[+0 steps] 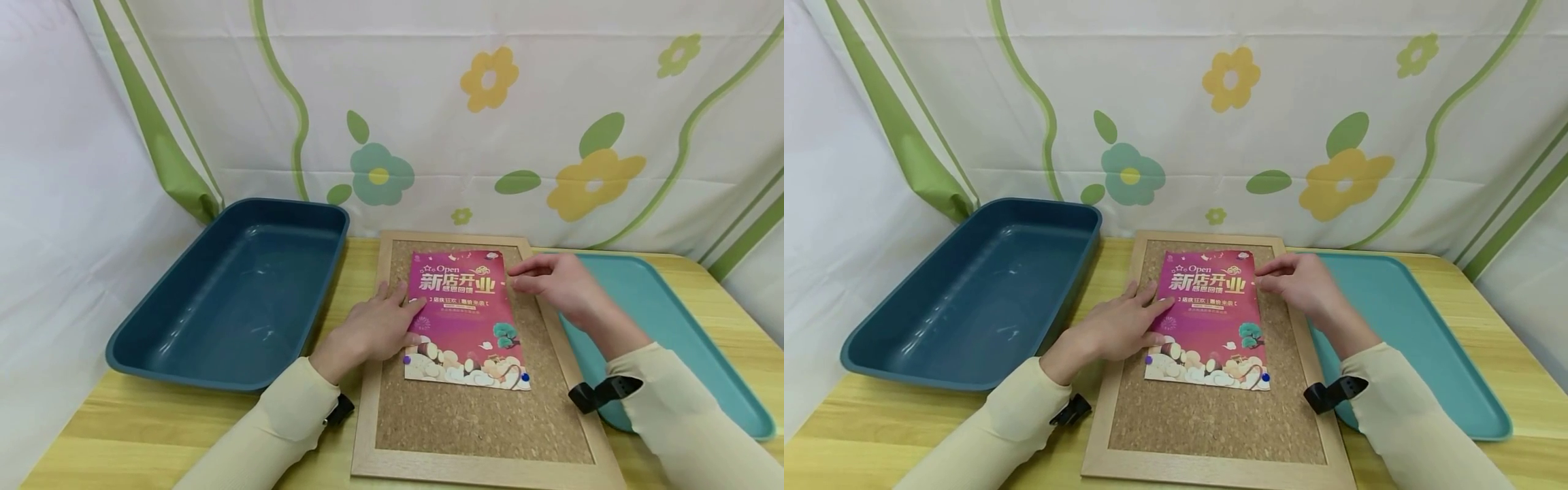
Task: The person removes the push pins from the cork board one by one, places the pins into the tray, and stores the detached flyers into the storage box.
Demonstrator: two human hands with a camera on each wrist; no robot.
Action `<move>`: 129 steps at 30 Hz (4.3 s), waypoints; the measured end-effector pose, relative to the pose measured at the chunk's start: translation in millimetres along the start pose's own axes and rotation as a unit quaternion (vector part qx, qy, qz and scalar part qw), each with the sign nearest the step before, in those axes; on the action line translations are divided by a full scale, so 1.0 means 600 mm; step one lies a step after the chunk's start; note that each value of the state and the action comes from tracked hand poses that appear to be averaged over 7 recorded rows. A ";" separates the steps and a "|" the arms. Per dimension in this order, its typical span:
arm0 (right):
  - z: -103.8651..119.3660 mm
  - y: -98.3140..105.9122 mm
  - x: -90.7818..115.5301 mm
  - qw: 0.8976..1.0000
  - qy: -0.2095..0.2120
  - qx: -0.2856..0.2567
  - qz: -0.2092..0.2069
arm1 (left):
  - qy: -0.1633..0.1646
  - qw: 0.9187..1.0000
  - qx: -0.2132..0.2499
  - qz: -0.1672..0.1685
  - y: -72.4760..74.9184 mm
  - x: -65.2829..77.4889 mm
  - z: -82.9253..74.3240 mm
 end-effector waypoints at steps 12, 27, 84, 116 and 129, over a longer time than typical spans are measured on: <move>0.059 -0.061 0.035 0.998 0.033 -0.020 0.046 | 0.004 1.000 -0.003 0.001 0.002 0.001 0.003; 0.096 -0.145 0.077 0.991 0.018 -0.090 0.099 | 0.005 0.999 0.031 -0.028 0.009 -0.003 0.009; 0.128 -0.240 0.089 0.983 0.084 -0.027 0.158 | -0.004 0.996 0.057 -0.069 0.020 -0.001 0.015; 0.104 -0.221 0.077 0.970 0.032 -0.123 0.206 | -0.001 0.997 0.052 -0.060 0.016 -0.002 0.013; 0.098 -0.218 0.076 0.966 0.030 -0.152 0.208 | -0.010 0.997 0.043 -0.062 0.014 -0.003 0.010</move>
Point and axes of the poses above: each hand's wrist, its own x-axis away from the middle knuckle, its own y-axis out of the back of the hand, z = x × y, the point moved 5 cm from there along -x, towards the middle knuckle, and after that the axes turned 2 degrees about -z, right-handed, at the moved point
